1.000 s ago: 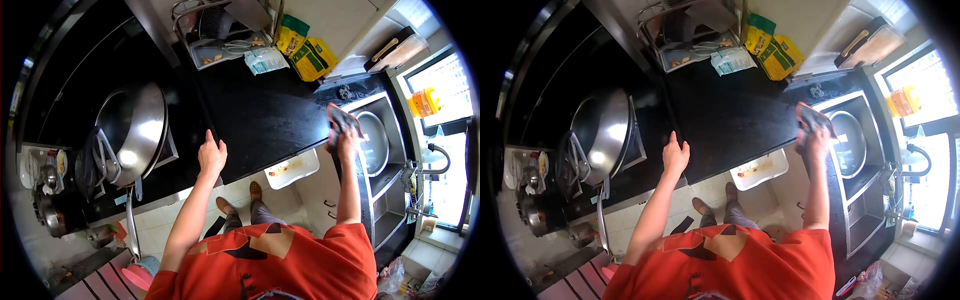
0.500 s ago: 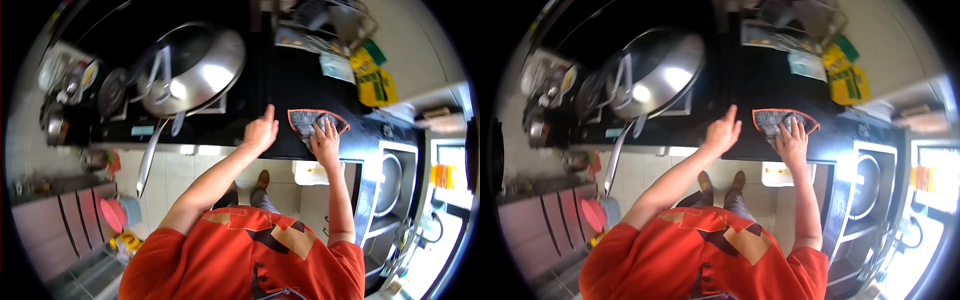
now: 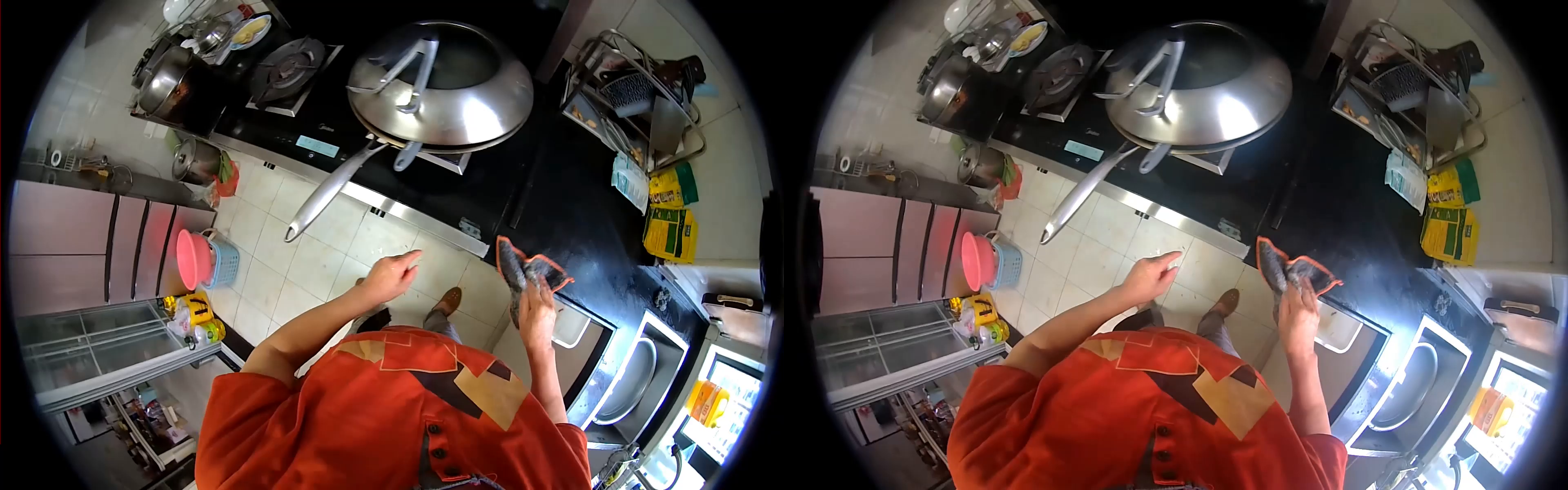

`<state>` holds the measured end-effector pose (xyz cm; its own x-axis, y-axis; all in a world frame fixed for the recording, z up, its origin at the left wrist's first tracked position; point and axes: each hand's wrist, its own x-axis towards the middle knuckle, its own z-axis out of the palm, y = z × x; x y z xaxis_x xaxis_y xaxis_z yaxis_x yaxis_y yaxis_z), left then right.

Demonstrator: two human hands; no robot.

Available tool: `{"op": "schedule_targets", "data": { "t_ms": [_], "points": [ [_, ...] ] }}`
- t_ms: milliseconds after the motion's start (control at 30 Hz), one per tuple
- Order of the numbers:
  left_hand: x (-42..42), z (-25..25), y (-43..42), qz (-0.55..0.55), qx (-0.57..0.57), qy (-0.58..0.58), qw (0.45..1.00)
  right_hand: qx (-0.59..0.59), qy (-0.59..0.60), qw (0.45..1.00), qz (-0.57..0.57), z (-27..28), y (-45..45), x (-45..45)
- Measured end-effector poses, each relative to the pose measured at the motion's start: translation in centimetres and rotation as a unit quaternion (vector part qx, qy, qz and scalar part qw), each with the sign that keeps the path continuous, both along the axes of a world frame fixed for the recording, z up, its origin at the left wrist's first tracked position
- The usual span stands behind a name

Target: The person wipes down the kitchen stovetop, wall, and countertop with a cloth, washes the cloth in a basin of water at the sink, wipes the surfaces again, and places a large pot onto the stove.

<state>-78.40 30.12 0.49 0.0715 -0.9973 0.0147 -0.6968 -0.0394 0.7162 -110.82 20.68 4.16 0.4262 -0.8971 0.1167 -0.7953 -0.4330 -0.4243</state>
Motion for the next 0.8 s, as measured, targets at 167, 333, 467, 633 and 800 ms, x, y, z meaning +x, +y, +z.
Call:
{"op": "schedule_targets", "data": {
  "t_ms": [167,333,467,633,800],
  "points": [
    [7.1,-0.9,4.4,0.066,0.05,0.006,0.997,0.109,-0.133,0.984,-0.051,2.0,4.4,6.8],
    [15.1,-2.2,10.5,0.12,0.02,0.075,0.99,0.012,-0.253,0.942,-0.219,1.1,5.6,15.6],
    [23.3,-3.4,17.7,0.159,0.032,0.079,0.984,-0.045,-0.325,0.901,-0.284,-6.1,3.2,20.4],
    [34.5,-5.8,27.9,0.312,0.02,0.035,0.949,-0.045,-0.194,0.888,-0.415,-7.0,0.8,27.4],
    [40.3,-7.5,31.1,0.413,0.03,0.099,0.905,-0.03,-0.233,0.888,-0.396,-7.7,2.1,34.5]
  ]
}}
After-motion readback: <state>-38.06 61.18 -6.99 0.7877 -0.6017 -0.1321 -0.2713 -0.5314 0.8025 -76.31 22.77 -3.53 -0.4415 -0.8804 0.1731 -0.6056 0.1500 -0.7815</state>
